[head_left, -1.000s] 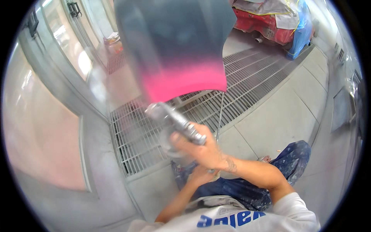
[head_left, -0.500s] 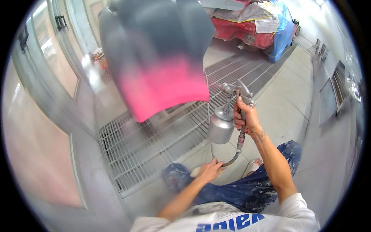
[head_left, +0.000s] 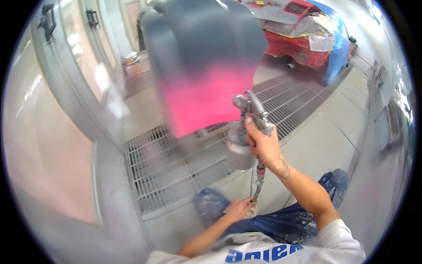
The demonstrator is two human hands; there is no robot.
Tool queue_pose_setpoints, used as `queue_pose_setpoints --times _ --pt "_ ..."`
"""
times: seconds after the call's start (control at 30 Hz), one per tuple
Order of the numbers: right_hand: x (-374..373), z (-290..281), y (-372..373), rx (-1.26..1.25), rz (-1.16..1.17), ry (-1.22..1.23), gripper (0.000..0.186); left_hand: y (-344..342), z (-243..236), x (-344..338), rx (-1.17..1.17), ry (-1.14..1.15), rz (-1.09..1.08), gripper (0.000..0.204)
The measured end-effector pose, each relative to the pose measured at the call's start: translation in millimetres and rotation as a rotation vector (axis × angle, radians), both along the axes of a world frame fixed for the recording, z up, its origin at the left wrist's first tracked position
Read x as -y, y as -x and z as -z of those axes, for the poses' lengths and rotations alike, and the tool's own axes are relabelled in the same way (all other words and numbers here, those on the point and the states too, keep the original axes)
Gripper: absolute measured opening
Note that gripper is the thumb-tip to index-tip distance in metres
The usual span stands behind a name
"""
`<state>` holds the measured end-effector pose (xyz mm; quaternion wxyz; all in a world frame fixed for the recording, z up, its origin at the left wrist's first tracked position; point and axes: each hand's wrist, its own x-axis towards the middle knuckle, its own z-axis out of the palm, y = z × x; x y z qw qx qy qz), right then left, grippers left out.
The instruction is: The person wipes a grey car bumper with a cloth, then uses a spray gun to apply pink paint to the bumper. They continue to spray the bumper from various angles, ensuring even coverage.
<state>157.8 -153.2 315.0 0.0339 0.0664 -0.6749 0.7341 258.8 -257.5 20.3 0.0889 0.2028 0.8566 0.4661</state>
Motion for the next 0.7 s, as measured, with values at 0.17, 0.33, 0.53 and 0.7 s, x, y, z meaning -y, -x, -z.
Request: queue_pose_setpoints --times 0.17,0.33,0.53,0.7 --pt "57.0 -44.1 -27.2 0.060 -0.486 0.033 0.036 -64.2 -4.9 31.8 -0.073 -0.057 -0.193 0.029" --pt "66.3 -59.5 -16.0 0.014 -0.552 -0.010 0.034 -72.0 -45.2 44.5 -0.128 -0.140 -0.319 0.031" --pt "3.8 -51.3 21.2 0.074 -0.323 0.108 0.035 -28.7 -38.6 25.9 -0.081 -0.086 -0.191 0.028" --pt "-69.1 -34.6 44.0 0.137 -0.140 0.152 0.041 5.8 -26.4 -1.4 0.100 0.066 0.041 0.038"
